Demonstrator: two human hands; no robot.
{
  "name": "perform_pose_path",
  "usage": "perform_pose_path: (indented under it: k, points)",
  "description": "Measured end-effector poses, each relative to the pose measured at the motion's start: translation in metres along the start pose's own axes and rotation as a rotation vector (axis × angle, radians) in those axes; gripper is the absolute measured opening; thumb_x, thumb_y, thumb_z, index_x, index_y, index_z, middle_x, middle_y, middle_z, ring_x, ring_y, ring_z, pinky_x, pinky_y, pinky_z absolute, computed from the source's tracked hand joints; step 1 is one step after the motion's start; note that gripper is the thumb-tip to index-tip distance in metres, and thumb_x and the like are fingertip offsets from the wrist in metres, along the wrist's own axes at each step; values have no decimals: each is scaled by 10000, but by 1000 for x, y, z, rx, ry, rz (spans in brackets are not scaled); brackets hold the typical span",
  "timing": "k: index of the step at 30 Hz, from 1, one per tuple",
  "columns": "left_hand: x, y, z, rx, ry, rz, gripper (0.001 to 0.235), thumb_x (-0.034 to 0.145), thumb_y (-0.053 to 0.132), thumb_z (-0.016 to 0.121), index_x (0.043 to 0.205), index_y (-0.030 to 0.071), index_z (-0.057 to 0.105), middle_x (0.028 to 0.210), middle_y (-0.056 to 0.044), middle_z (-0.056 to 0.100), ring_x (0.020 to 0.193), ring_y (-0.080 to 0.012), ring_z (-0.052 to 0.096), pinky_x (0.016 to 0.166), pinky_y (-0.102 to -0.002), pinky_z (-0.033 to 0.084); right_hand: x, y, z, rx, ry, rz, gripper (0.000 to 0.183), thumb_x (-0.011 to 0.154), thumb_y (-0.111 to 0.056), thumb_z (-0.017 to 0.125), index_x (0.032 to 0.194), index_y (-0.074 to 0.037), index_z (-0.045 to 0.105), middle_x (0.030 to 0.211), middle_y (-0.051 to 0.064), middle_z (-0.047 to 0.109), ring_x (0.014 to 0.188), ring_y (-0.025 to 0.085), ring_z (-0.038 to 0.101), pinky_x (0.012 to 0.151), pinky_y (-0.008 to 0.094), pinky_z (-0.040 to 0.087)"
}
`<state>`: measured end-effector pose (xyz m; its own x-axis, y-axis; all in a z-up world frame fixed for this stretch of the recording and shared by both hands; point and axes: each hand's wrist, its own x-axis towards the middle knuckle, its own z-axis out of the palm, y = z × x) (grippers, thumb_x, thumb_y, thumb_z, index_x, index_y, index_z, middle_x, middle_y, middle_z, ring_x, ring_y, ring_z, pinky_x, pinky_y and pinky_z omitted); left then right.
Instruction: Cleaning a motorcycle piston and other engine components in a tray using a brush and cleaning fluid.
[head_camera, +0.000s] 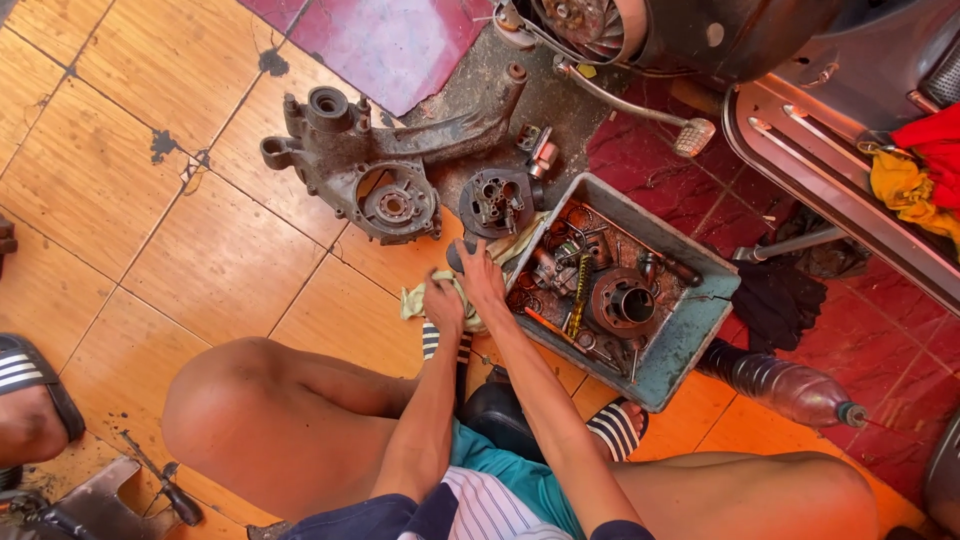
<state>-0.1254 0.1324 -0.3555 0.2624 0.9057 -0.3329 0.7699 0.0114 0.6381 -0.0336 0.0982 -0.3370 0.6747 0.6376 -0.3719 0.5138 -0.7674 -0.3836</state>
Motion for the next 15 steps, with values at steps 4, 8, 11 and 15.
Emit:
perform_pose_path:
  k: [4,8,11,15]
  points:
    - [12,24,-19,-265,-72,54,426,1121,327,385,1505,195,514,1118,-176,704,994,-406,699,874,-536,537,-4,-13,-16,71,-3,7,684,939,-95,694,1557,-174,411,1452,283,400,1143,418,655,761,503,646]
    - [29,11,4,-355,-190,45,429,1091,373,565,1444,131,592,1111,-171,650,1043,-366,658,906,-537,524,-2,-9,1,334,53,95,796,901,77,663,1584,-69,282,1447,326,379,1050,485,659,689,526,628]
    - [38,-6,20,-363,-131,30,407,1035,400,652,1360,156,672,1061,-164,674,997,-342,674,878,-516,532,-6,-6,18,417,83,121,868,867,126,654,1593,-48,210,1445,319,369,995,523,657,683,562,611]
    - [41,-18,31,-397,-122,32,407,1040,475,662,1316,179,707,999,-106,722,913,-260,704,822,-486,556,-14,-10,19,345,127,68,801,863,104,664,1540,-45,264,1413,306,399,1020,507,647,741,560,574]
